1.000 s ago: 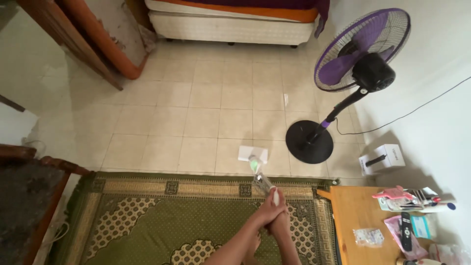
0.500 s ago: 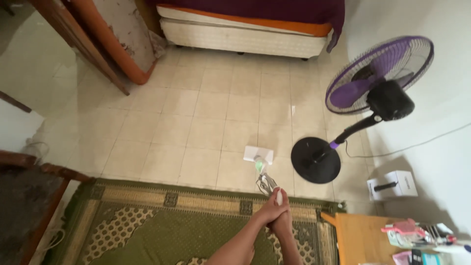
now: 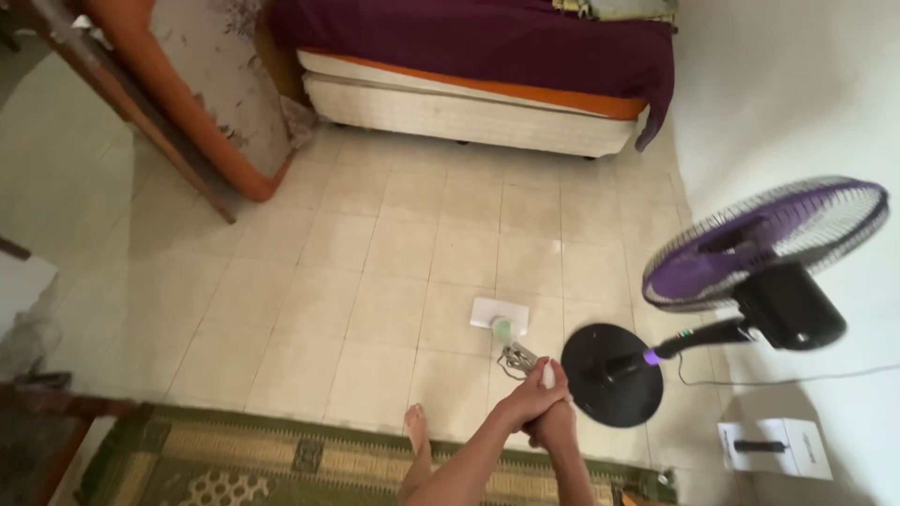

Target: Cleaning a rug and tiled floor using a handheld vacuum device.

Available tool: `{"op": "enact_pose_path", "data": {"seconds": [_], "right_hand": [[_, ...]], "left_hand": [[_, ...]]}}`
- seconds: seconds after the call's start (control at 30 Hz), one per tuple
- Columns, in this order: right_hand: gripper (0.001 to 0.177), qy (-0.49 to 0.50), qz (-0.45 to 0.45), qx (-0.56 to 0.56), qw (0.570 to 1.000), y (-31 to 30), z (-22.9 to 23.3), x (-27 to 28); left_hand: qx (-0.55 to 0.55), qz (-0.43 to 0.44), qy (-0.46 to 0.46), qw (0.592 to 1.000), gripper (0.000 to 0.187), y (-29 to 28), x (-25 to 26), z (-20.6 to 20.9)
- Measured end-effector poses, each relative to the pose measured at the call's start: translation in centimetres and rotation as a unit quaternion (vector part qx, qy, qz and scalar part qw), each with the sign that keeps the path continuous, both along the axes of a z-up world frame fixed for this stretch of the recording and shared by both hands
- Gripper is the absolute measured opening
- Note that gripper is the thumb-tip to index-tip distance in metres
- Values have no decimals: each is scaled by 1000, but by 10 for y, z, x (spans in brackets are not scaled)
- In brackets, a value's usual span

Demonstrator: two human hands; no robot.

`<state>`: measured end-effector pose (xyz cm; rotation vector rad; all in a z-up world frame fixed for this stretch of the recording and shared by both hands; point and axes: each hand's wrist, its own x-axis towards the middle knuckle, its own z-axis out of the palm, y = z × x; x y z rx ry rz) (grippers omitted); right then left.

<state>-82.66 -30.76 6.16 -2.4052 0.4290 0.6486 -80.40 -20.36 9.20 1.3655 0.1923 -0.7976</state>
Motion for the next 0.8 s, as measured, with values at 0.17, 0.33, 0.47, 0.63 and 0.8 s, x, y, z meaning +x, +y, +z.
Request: {"op": "enact_pose_path", "data": {"seconds": [0.17, 0.33, 0.47, 0.63, 0.8], "right_hand": [[97, -101, -138, 175, 970, 24, -15, 105], [112, -97, 120, -122, 980, 45, -74, 213], [46, -34, -295, 278, 914, 55, -66, 245], [56, -30, -335, 221, 915, 103, 75, 317], [41, -119, -151, 167, 967, 44, -127, 408]], "left_hand": [[3, -23, -12, 1000, 111, 11, 100, -38], [22, -50, -30, 998, 104, 46, 223, -66], [48, -74, 49, 995, 106, 77, 261, 54], [19, -61, -12, 998, 105, 52, 338, -33], [68, -68, -90, 991, 108, 47, 429, -75]]}}
